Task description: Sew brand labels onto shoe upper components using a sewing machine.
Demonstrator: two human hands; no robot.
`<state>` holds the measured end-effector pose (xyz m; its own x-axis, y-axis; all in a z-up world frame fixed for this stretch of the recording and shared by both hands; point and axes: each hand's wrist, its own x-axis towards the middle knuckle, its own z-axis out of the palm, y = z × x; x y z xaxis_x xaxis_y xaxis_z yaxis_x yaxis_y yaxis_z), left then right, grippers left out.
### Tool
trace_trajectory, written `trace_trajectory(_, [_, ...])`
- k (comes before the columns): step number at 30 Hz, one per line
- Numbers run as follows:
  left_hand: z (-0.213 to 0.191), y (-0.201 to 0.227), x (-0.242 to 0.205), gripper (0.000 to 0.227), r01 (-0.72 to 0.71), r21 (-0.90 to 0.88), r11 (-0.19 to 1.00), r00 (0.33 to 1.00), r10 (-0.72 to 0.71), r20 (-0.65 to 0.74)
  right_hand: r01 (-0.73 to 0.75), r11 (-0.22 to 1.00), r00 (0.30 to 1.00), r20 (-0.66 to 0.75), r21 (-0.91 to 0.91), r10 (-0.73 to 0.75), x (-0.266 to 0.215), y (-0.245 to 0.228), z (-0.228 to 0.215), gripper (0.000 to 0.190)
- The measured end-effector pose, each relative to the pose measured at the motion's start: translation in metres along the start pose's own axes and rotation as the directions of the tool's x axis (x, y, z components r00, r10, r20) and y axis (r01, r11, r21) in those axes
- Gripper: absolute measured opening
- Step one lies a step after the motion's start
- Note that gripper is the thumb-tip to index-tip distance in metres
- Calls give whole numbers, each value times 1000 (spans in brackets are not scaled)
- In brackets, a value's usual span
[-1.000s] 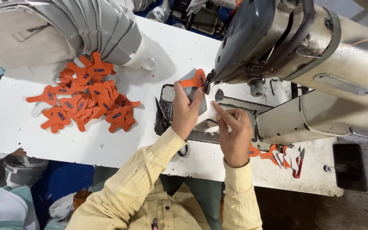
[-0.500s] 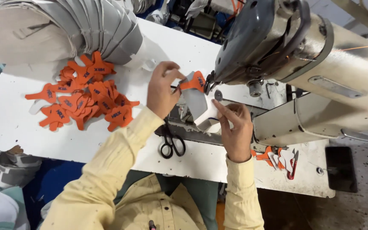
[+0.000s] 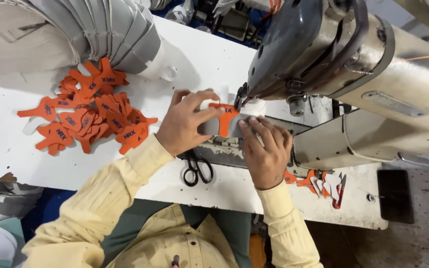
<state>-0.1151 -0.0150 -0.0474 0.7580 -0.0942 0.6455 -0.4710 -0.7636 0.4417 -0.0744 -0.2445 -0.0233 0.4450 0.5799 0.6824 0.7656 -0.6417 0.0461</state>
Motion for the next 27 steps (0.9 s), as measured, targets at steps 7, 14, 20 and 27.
trace_trajectory(7, [19,35,-13,58,67,83,994,994,-59,-93,38,996,999,5,77,-39,8,31,7,33])
trace_trajectory(14, [14,33,-14,57,134,83,988,981,-120,-153,93,990,996,4,106,-94,2,31,13,30])
trace_trajectory(20, [8,24,-16,59,25,103,994,995,-15,-99,65,998,998,-26,1,-65,4,15,3,32])
trace_trajectory(27, [12,33,-19,63,71,128,989,990,-54,-133,52,998,999,-20,36,-51,6,21,7,36])
